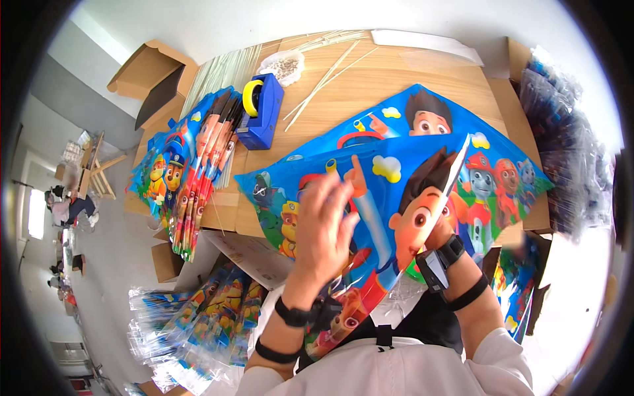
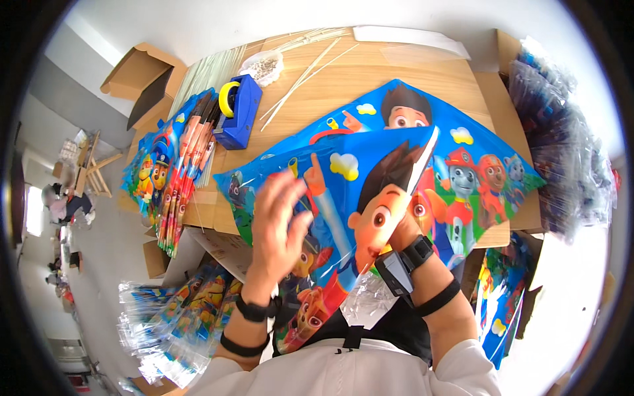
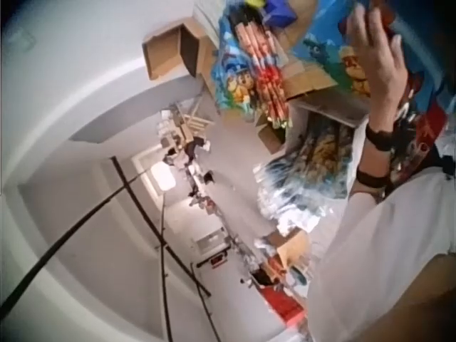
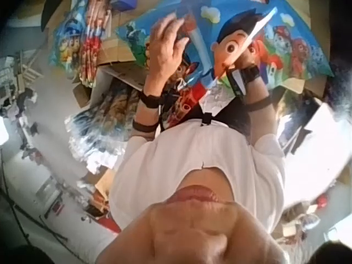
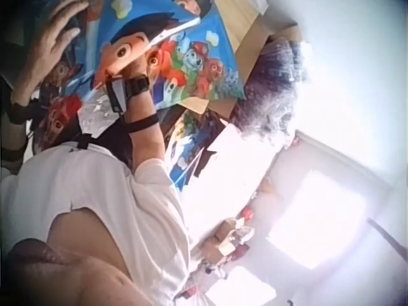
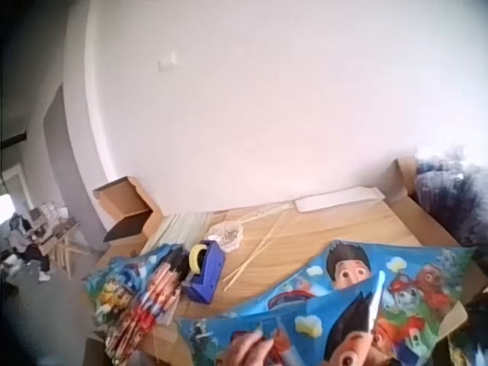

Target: Assembling Paw Patrol themed kites by inserting rods and applying tape.

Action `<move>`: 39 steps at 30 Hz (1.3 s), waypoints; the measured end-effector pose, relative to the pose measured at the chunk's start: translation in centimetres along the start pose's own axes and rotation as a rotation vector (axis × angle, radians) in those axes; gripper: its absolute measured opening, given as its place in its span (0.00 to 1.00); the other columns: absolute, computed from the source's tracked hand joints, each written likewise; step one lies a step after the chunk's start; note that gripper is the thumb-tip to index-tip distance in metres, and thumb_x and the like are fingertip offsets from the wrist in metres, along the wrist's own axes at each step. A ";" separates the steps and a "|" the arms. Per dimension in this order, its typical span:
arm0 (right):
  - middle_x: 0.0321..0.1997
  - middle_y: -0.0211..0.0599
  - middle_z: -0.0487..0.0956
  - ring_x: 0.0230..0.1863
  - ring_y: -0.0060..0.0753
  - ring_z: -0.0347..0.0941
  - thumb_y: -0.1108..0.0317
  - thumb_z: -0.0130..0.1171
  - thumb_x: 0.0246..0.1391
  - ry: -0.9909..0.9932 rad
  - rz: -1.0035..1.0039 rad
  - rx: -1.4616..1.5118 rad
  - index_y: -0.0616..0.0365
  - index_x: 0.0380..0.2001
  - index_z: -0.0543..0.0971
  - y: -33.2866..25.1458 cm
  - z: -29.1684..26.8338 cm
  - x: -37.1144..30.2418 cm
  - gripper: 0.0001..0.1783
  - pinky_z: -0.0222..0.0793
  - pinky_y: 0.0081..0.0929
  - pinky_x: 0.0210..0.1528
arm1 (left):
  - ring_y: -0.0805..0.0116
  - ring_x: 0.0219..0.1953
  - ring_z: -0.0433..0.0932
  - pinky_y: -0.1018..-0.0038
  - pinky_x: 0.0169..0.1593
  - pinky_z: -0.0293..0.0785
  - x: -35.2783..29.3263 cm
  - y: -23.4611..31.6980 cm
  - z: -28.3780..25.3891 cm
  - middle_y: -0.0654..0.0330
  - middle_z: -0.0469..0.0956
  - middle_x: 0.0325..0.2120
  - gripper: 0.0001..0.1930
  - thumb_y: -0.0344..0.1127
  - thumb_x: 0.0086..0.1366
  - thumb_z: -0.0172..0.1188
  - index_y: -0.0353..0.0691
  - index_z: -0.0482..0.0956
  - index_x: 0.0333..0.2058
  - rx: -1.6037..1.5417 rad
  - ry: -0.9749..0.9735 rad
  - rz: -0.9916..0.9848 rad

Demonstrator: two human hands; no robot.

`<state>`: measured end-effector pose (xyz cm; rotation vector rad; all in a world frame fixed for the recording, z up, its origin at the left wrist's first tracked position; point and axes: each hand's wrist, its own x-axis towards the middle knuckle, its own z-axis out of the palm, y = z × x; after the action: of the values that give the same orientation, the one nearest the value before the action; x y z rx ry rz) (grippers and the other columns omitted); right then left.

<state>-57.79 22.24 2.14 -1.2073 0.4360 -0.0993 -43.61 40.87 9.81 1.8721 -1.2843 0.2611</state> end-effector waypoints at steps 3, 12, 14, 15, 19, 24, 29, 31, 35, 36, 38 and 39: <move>0.48 0.39 0.73 0.51 0.33 0.66 0.55 0.60 0.52 0.042 0.018 -0.103 0.54 0.49 0.68 -0.2 -0.5 -1.9 0.24 0.59 0.32 0.56 | 0.45 0.54 0.67 0.59 0.56 0.63 2.7 -1.5 1.1 0.47 0.69 0.51 0.26 0.30 0.53 0.63 0.36 0.68 0.52 0.192 -0.018 0.010; 0.55 0.43 0.69 0.56 0.34 0.64 0.64 0.64 0.48 -0.170 -0.361 0.185 0.54 0.40 0.68 -6.7 3.5 -3.3 0.19 0.60 0.30 0.59 | 0.54 0.30 0.73 0.66 0.32 0.69 3.1 2.4 -0.5 0.53 0.72 0.28 0.10 0.19 0.47 0.59 0.34 0.70 0.29 0.190 0.087 0.321; 0.55 0.44 0.69 0.55 0.35 0.64 0.65 0.63 0.49 -0.088 -0.500 0.091 0.55 0.38 0.68 -8.5 3.6 -3.4 0.17 0.61 0.32 0.59 | 0.56 0.29 0.72 0.66 0.30 0.68 2.1 4.4 -2.1 0.54 0.72 0.27 0.07 0.22 0.48 0.58 0.34 0.71 0.28 0.243 0.152 0.466; 0.54 0.45 0.69 0.54 0.35 0.65 0.64 0.60 0.52 -0.021 -0.673 0.032 0.56 0.39 0.68 -8.7 4.1 -3.5 0.15 0.61 0.32 0.59 | 0.58 0.28 0.72 0.66 0.27 0.67 1.7 5.5 -2.8 0.55 0.72 0.26 0.05 0.25 0.49 0.56 0.34 0.72 0.26 0.284 0.213 0.605; 0.50 0.44 0.71 0.50 0.30 0.67 0.63 0.48 0.59 -0.024 -0.867 0.225 0.59 0.42 0.67 -8.5 4.5 -4.5 0.12 0.63 0.26 0.57 | 0.59 0.28 0.73 0.65 0.31 0.72 -0.1 9.8 -3.9 0.52 0.72 0.26 0.06 0.29 0.52 0.53 0.32 0.74 0.26 0.170 0.014 0.660; 0.46 0.40 0.72 0.47 0.26 0.67 0.65 0.50 0.57 -0.073 -0.923 0.194 0.59 0.41 0.69 -7.9 3.4 -6.6 0.11 0.64 0.24 0.53 | 0.61 0.25 0.73 0.73 0.27 0.72 -1.8 13.8 -3.4 0.51 0.73 0.24 0.04 0.28 0.52 0.55 0.32 0.71 0.25 0.152 -0.048 0.718; 0.42 0.36 0.72 0.43 0.23 0.68 0.68 0.53 0.54 0.092 -0.993 0.046 0.59 0.39 0.71 -10.5 1.0 -8.3 0.10 0.65 0.23 0.49 | 0.69 0.18 0.70 0.78 0.19 0.63 -2.3 15.7 -5.8 0.57 0.71 0.19 0.14 0.28 0.49 0.67 0.37 0.69 0.32 0.110 -0.125 0.731; 0.40 0.34 0.73 0.42 0.22 0.68 0.69 0.54 0.53 0.199 -1.031 -0.040 0.59 0.38 0.71 -12.3 -0.6 -8.8 0.09 0.65 0.22 0.48 | 0.71 0.18 0.69 0.79 0.19 0.61 -2.0 15.9 -7.3 0.58 0.71 0.19 0.14 0.27 0.50 0.64 0.37 0.70 0.35 0.121 -0.146 0.730; 0.37 0.30 0.73 0.39 0.20 0.68 0.70 0.57 0.52 0.451 -1.134 -0.234 0.59 0.36 0.73 -16.8 -4.7 -10.0 0.09 0.66 0.21 0.45 | 0.66 0.19 0.70 0.75 0.21 0.65 -1.3 15.4 -9.4 0.56 0.72 0.21 0.14 0.27 0.51 0.57 0.33 0.72 0.38 0.185 -0.228 0.696; 0.36 0.29 0.73 0.38 0.19 0.68 0.71 0.57 0.51 0.506 -1.161 -0.290 0.59 0.36 0.73 -18.0 -5.7 -10.4 0.08 0.67 0.21 0.44 | 0.65 0.20 0.71 0.73 0.22 0.66 -1.2 15.1 -9.7 0.55 0.72 0.22 0.14 0.28 0.50 0.58 0.32 0.73 0.38 0.225 -0.185 0.662; 0.34 0.27 0.74 0.37 0.18 0.68 0.72 0.59 0.50 0.610 -1.199 -0.416 0.59 0.35 0.74 -20.2 -7.5 -11.2 0.08 0.67 0.20 0.42 | 0.66 0.20 0.72 0.73 0.23 0.68 -0.8 14.2 -10.0 0.55 0.72 0.22 0.10 0.23 0.54 0.53 0.33 0.74 0.37 0.257 -0.125 0.600; 0.33 0.26 0.74 0.36 0.17 0.68 0.72 0.59 0.50 0.656 -1.219 -0.489 0.59 0.34 0.74 -21.4 -8.4 -11.7 0.08 0.67 0.20 0.42 | 0.66 0.20 0.72 0.73 0.23 0.68 -0.5 13.4 -9.9 0.55 0.72 0.22 0.10 0.23 0.54 0.53 0.33 0.74 0.37 0.236 -0.128 0.617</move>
<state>-68.35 10.67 22.65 -1.7750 0.2231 -1.5366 -52.55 46.60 22.64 1.6492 -1.9744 0.6457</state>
